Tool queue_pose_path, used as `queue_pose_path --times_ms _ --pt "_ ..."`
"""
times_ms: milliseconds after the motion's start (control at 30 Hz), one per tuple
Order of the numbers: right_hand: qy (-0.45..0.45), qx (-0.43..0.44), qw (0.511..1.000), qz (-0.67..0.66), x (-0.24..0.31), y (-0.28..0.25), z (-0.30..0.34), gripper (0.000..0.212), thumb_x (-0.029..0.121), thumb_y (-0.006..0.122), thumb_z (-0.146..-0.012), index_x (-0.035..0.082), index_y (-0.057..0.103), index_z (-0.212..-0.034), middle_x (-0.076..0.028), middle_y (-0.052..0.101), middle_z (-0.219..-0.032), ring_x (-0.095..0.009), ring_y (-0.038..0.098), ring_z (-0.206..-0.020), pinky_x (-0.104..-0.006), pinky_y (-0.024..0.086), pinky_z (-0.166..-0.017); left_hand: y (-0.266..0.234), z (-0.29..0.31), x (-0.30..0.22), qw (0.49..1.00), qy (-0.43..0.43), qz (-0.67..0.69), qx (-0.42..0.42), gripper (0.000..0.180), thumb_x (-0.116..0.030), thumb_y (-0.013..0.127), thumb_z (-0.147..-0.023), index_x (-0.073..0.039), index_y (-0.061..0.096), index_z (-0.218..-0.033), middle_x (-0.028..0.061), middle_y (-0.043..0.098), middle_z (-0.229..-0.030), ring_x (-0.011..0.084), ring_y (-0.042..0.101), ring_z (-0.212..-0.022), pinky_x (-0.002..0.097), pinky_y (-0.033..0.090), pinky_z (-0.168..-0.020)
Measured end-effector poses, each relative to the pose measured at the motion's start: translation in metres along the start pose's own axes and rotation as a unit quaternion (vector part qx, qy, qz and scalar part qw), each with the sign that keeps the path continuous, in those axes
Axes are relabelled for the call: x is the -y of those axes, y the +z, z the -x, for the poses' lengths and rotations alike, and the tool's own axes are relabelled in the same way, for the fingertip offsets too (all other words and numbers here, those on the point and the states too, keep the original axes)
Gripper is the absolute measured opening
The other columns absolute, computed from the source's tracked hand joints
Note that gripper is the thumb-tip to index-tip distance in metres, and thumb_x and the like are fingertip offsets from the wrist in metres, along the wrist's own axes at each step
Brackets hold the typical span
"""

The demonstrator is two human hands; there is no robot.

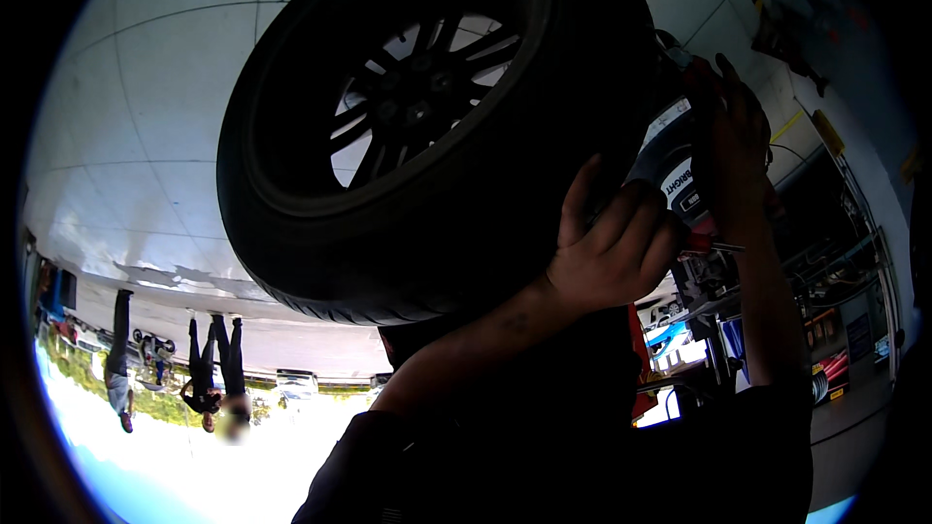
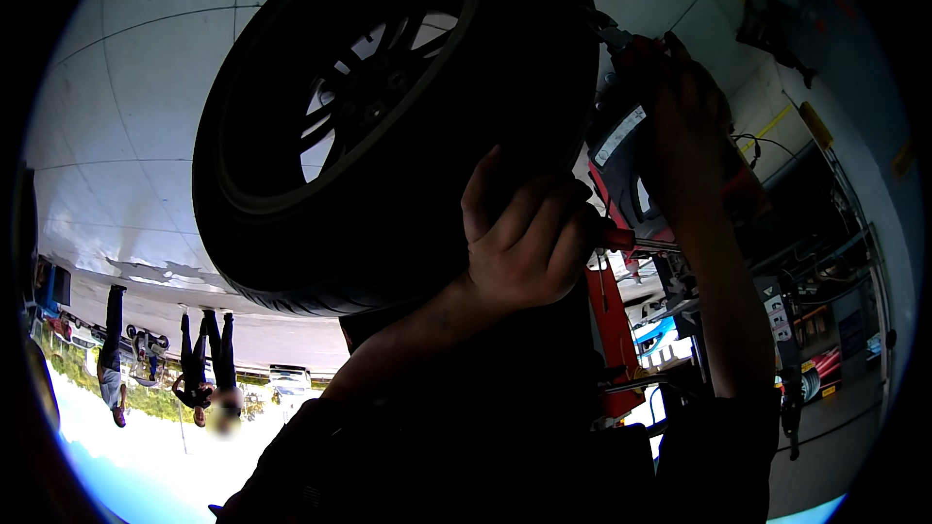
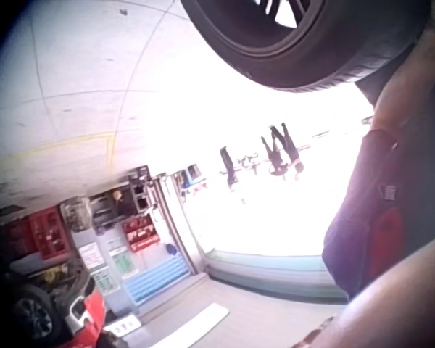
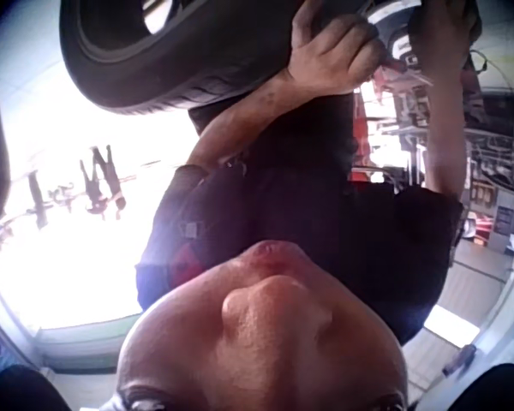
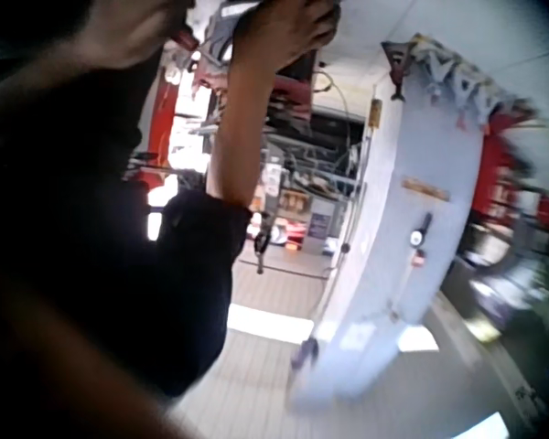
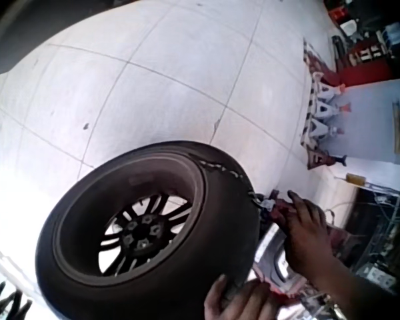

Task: The person removes a car tire by loosening and unscrewing the lug nuts with a socket wrench, then detaches the wheel and rolls it across the garage floor. The person then sprays the tire bead with a liquid and uses pliers to pry the tire from the rim.

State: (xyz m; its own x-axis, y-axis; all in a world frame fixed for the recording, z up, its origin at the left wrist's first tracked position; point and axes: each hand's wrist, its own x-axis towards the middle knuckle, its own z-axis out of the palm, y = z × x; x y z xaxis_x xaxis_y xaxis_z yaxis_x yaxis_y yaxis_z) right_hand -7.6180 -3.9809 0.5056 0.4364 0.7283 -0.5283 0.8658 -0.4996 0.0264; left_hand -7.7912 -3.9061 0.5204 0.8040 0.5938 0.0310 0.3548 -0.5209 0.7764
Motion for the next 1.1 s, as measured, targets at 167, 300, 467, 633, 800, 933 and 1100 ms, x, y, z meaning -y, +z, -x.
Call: queue_pose_path --times_ms 167,300,467,633,800,933,1100 --pt "-0.015 0.07 0.997 -0.027 -0.01 -0.001 -0.003 0.055 -0.008 0.043 -0.076 -0.001 0.036 -0.13 -0.02 0.038 -0.135 -0.038 0.04 -0.121 -0.0462 0.035 -0.098 0.001 0.0 0.0 1.0 -0.005 0.004 0.008 0.017 -0.021 0.06 -0.082 -0.008 0.054 -0.073 0.0029 0.063 -0.079 0.0149 0.063 -0.082 0.0557 0.033 -0.097" --pt "-0.023 0.081 0.996 -0.02 -0.004 -0.009 -0.004 0.04 -0.002 0.05 -0.077 -0.007 0.043 -0.117 -0.024 0.04 -0.13 -0.036 0.045 -0.114 -0.0444 0.04 -0.093 -0.002 -0.003 0.0 1.0 0.007 0.001 0.006 0.015 -0.019 0.058 -0.083 -0.008 0.055 -0.073 0.0024 0.063 -0.079 0.014 0.063 -0.081 0.055 0.033 -0.098" --pt "-0.034 0.044 0.995 0.089 0.01 0.0 -0.01 0.032 0.0 0.051 -0.078 -0.007 0.046 -0.109 -0.026 0.044 -0.127 -0.036 0.053 -0.104 -0.0424 0.046 -0.086 0.0 -0.007 0.002 1.0 0.0 -0.021 0.014 0.011 -0.018 0.058 -0.08 -0.008 0.056 -0.074 0.0017 0.063 -0.08 0.0134 0.063 -0.08 0.0539 0.033 -0.098" --pt "0.034 0.153 0.981 0.118 0.008 -0.008 -0.049 0.039 -0.001 0.054 -0.075 -0.005 0.045 -0.113 -0.026 0.044 -0.126 -0.037 0.052 -0.106 -0.0419 0.046 -0.087 0.007 -0.015 -0.003 0.998 0.024 0.045 0.029 0.013 -0.015 0.064 -0.074 -0.006 0.055 -0.075 0.0054 0.061 -0.081 0.0179 0.062 -0.081 0.0543 0.034 -0.098" --pt "0.077 0.231 0.932 -0.27 -0.038 -0.016 -0.039 0.054 0.0 0.055 -0.074 0.001 0.041 -0.127 -0.017 0.052 -0.12 -0.027 0.055 -0.106 -0.0358 0.045 -0.087 0.005 -0.015 0.002 0.999 0.024 0.045 0.013 0.016 -0.017 0.064 -0.075 -0.005 0.053 -0.076 0.0063 0.062 -0.08 0.0182 0.063 -0.081 0.0539 0.035 -0.098" --pt "0.328 0.304 0.609 -0.655 -0.054 -0.039 -0.012 0.062 0.002 0.054 -0.068 0.003 0.042 -0.129 -0.011 0.058 -0.109 -0.021 0.058 -0.097 -0.0319 0.046 -0.085 -0.006 -0.015 0.002 0.999 0.007 0.047 0.01 0.018 -0.019 0.063 -0.078 -0.006 0.051 -0.076 0.0057 0.063 -0.078 0.0172 0.063 -0.08 0.0526 0.036 -0.097" --pt "0.255 0.392 0.653 -0.595 -0.057 -0.049 -0.024 0.061 0.01 0.059 -0.068 0.002 0.044 -0.127 -0.012 0.057 -0.102 -0.02 0.058 -0.088 -0.0318 0.046 -0.079 -0.022 0.0 0.011 0.997 0.038 0.058 0.018 0.021 -0.023 0.061 -0.083 -0.006 0.049 -0.077 0.0058 0.063 -0.076 0.0172 0.064 -0.077 0.0499 0.04 -0.095"
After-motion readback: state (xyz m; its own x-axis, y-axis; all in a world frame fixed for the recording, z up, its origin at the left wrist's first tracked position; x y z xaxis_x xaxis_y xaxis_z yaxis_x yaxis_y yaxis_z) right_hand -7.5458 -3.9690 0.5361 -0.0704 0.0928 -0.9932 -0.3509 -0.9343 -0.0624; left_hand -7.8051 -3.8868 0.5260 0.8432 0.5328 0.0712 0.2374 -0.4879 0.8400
